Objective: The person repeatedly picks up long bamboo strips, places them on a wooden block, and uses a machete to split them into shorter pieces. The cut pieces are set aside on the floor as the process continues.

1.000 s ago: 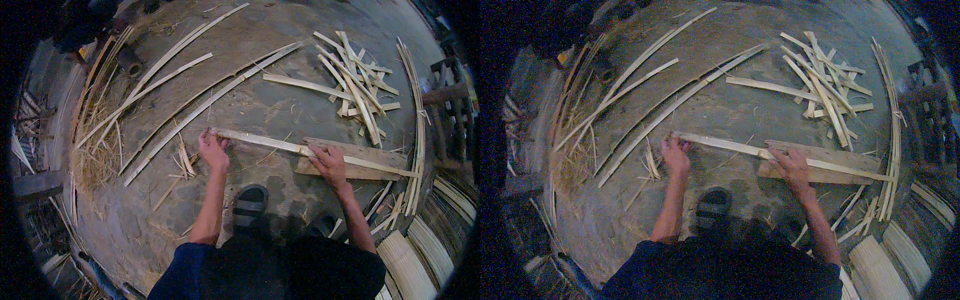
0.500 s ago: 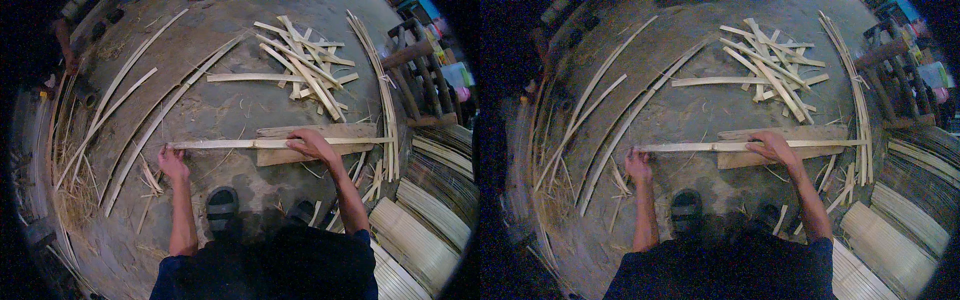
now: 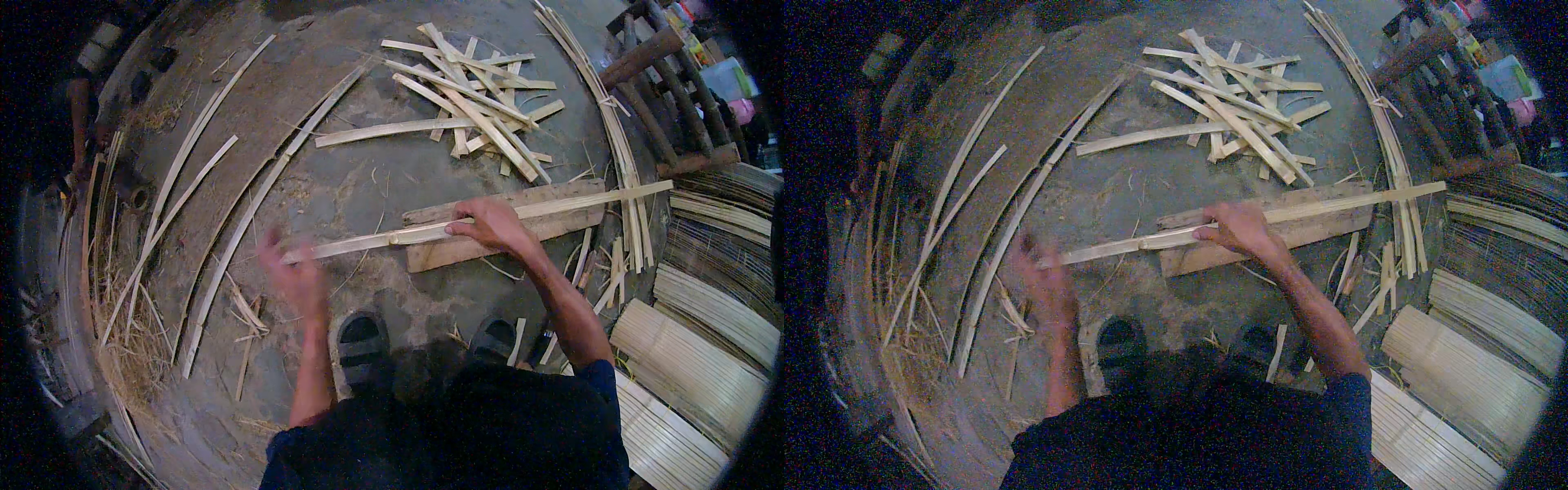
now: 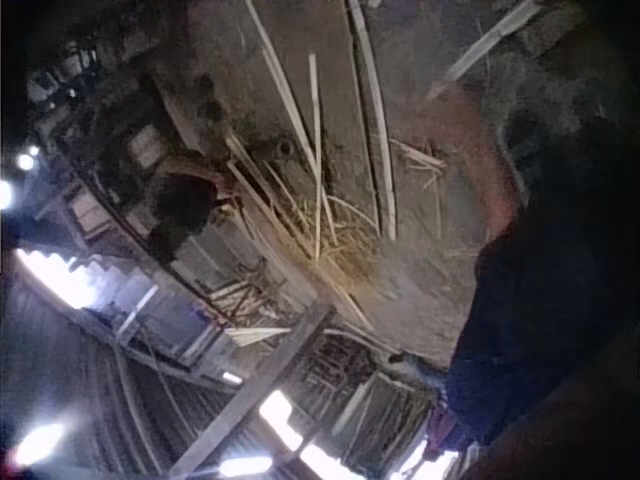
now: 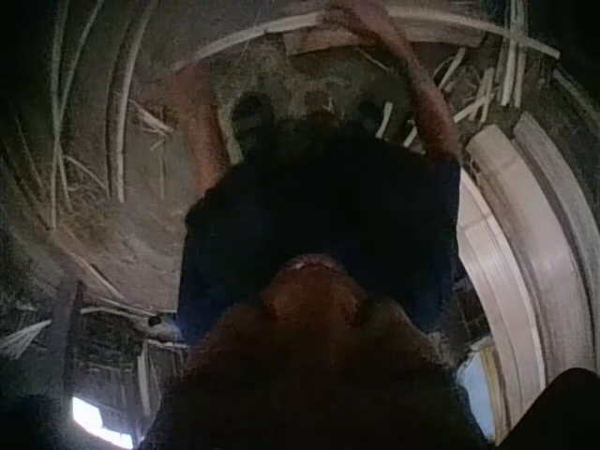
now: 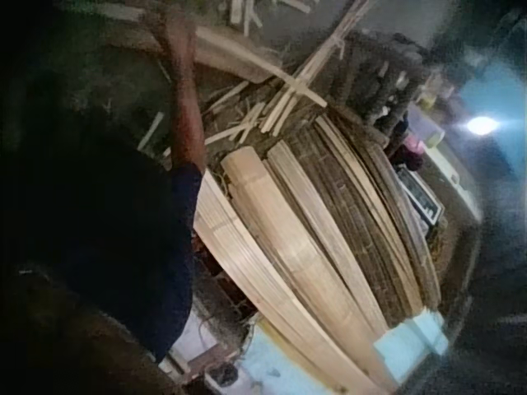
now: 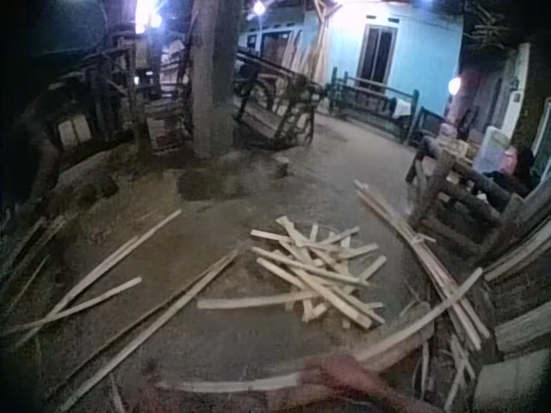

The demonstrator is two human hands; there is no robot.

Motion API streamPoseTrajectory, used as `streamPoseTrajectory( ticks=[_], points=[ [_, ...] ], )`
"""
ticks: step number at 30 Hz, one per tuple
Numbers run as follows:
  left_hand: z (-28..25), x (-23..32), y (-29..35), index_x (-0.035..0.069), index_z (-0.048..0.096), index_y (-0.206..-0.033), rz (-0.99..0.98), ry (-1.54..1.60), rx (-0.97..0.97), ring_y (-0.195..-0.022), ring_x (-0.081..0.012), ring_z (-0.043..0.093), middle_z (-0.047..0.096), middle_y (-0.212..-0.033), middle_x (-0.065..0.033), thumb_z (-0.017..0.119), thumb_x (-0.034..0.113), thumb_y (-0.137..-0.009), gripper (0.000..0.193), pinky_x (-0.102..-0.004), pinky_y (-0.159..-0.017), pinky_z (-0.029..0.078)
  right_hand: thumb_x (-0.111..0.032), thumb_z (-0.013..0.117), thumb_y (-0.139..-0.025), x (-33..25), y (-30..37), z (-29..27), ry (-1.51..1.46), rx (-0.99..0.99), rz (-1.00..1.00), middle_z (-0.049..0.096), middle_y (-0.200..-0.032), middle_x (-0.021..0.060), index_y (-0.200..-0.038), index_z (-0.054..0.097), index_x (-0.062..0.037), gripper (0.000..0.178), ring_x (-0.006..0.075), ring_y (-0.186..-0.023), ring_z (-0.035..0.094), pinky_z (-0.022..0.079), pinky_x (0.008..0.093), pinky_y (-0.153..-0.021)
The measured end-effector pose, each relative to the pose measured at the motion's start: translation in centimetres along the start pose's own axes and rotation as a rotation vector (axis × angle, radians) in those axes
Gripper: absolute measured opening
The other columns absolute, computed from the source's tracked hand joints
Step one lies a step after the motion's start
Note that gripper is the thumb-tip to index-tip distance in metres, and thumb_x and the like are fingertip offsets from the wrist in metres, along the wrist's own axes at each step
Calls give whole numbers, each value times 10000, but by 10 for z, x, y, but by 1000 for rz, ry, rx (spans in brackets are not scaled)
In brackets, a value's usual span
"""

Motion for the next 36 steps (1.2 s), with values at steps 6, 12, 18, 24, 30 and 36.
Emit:
streamPoseTrajectory(
  ticks=[6, 12, 18, 24, 30, 36],
  points=[
    [151, 69, 70, 46, 479, -1202, 860, -466, -697, -1064, -345, 549, 567, -1140, -178, 666, 276, -787, 510, -452, -971, 402, -477, 640, -782, -24, -1, -21, 109, 73, -3, 659, -858, 132, -882, 684, -119, 374, 343, -857, 621, 485, 438, -714],
    [179, 48, 51, 103, 529, -1016, 568, -211, -1037, -785, -385, 611, 627, -847, -165, 607, 266, -842, 252, -462, -664, 475, -450, 651, -785, -22, -3, -24, 87, 97, 11, 653, -888, 147, -905, 678, -103, 368, 337, -883, 617, 491, 442, -729],
    [198, 31, 41, 74, 530, -910, 469, -147, -1038, -661, -399, 548, 564, -731, -199, 611, 212, -845, 173, -450, -578, 415, -297, 632, -840, -24, 56, -81, -86, 692, -239, 616, -1010, 156, -1016, 626, -46, 307, 331, -939, 592, 475, 416, -823],
    [183, 44, 13, 31, 544, -892, 599, -192, -802, -579, -301, 489, 530, -664, -155, 605, 209, -869, 190, -395, -533, 397, -199, 583, -868, 132, 234, -72, -131, 960, 334, 588, -992, 168, -1044, 590, -44, 235, 352, -973, 558, 455, 421, -867],
    [177, 83, 3, 13, 569, -968, 568, -260, -929, -593, -193, 487, 536, -665, -104, 578, 215, -905, 212, -342, -542, 398, -315, 601, -861, 216, 348, 67, -273, 611, 956, 585, -1069, 156, -1105, 557, -46, 365, 366, -975, 544, 436, 446, -863],
    [210, 124, 9, 4, 549, -939, 642, -382, -1056, -583, -191, 411, 474, -646, -122, 571, 233, -912, 232, -348, -542, 381, -314, 644, -814, 209, 316, 72, -127, 754, 739, 563, -1092, 203, -1206, 520, -43, 493, 367, -1054, 497, 400, 473, -915]
  ],
)
Point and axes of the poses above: each hand's wrist, its own y-axis away from the middle knuckle, its own z-axis out of the palm, x = y × z, the point moved 7 cm from there along -y, towards the middle knuckle
